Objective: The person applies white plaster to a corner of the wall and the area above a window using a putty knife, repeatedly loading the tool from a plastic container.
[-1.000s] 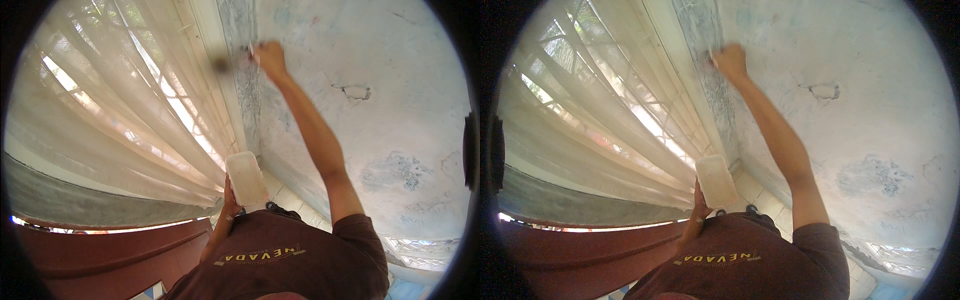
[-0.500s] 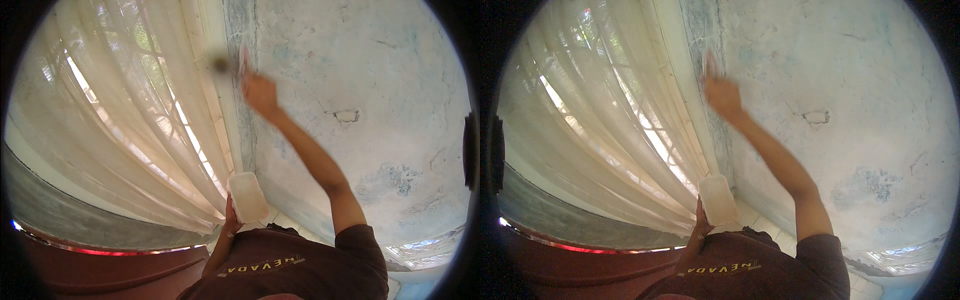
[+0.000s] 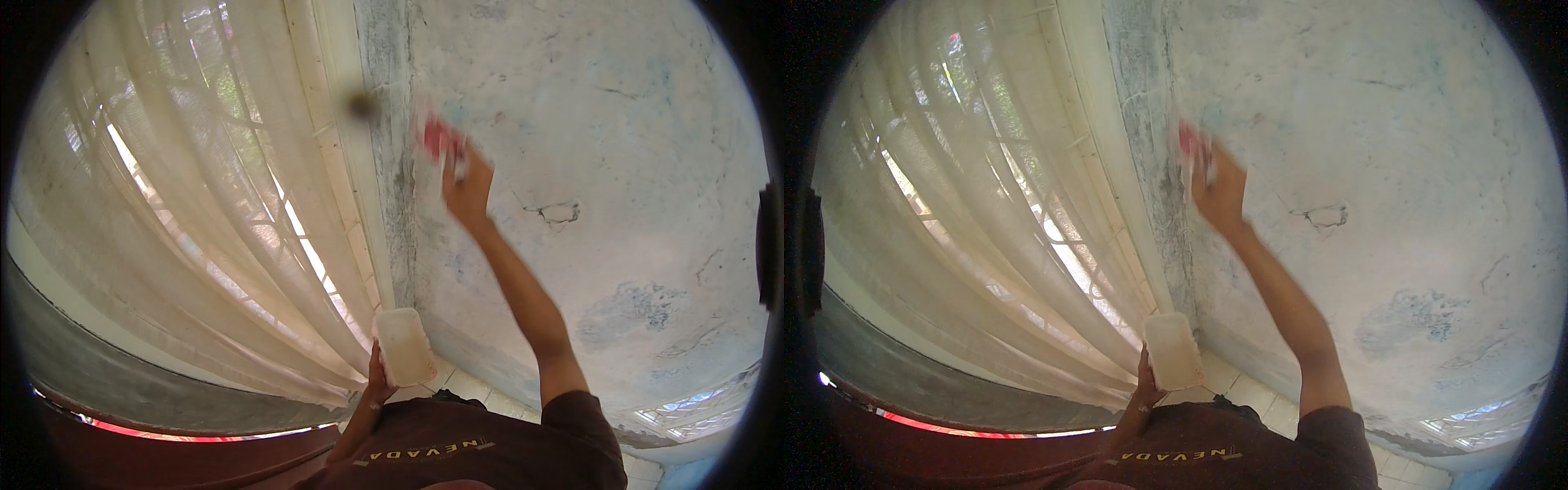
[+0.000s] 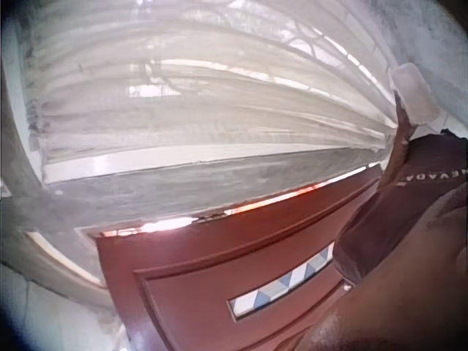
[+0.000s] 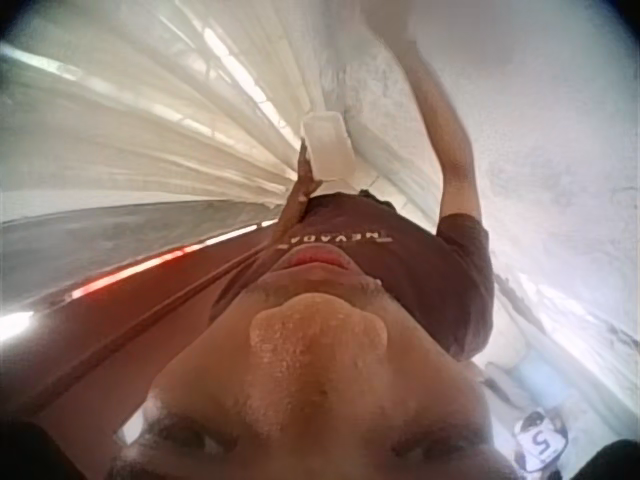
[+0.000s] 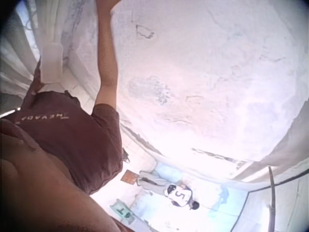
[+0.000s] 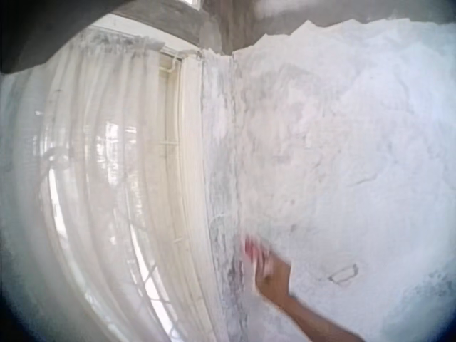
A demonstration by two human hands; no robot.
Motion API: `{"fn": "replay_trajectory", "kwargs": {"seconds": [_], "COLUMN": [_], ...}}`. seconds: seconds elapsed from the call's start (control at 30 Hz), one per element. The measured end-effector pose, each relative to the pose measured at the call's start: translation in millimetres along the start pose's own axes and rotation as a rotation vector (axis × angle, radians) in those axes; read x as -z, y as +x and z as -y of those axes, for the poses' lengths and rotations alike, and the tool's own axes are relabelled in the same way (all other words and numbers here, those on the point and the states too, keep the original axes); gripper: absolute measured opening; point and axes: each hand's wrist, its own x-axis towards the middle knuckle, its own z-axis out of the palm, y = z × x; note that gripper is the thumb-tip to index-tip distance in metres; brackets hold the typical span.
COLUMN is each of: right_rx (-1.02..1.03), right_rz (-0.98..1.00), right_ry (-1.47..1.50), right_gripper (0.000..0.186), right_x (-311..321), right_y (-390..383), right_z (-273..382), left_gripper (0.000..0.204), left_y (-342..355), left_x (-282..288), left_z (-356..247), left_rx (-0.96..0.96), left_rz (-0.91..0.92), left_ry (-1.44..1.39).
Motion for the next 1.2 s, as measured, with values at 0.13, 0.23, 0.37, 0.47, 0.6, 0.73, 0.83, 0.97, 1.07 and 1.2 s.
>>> {"fn": "replay_trajectory", "kwargs": {"seconds": [0.13,0.23,0.37,0.47,0.6,0.73,0.83,0.97,1.07,1.2], "right_rx": [0.156,0.346,0.249,0.086,-0.228,-0.260,-0.210,0.145,0.286,0.332], "right_rz": [-0.013,0.093,0.131,0.294,0.616,0.407,0.295,-0.076,-0.081,0.026], "right_ry": [-0.035,-0.140,-0.160,-0.121,-0.114,-0.113,-0.190,-0.037,-0.033,-0.158], "right_gripper": [0.030,0.034,0.037,0.077,0.063,0.034,0.030,0.025,0.021,0.024], "right_x": [-17,-44,-67,-51,8,20,10,-17,-50,-85], "right_y": [122,115,-31,-154,-277,-220,-62,135,198,138], "right_z": [1,-32,-74,-60,-80,-73,-28,24,23,-14], "left_gripper": [0.077,0.079,0.079,0.078,0.073,0.071,0.070,0.077,0.077,0.078], "left_y": [4,-1,2,-2,2,5,5,19,23,16], "left_x": [-38,-52,-17,3,3,-1,9,22,32,27], "left_z": [0,0,3,1,4,1,4,14,18,17], "left_rx": [0.050,0.014,-0.007,-0.072,-0.055,-0.063,-0.041,-0.019,0.030,0.035], "left_rz": [0.159,0.145,0.046,-0.016,-0.112,-0.085,-0.045,0.028,0.061,0.033], "left_ry": [0.082,0.125,0.063,0.036,0.005,0.023,-0.014,0.061,-0.030,0.000]}}
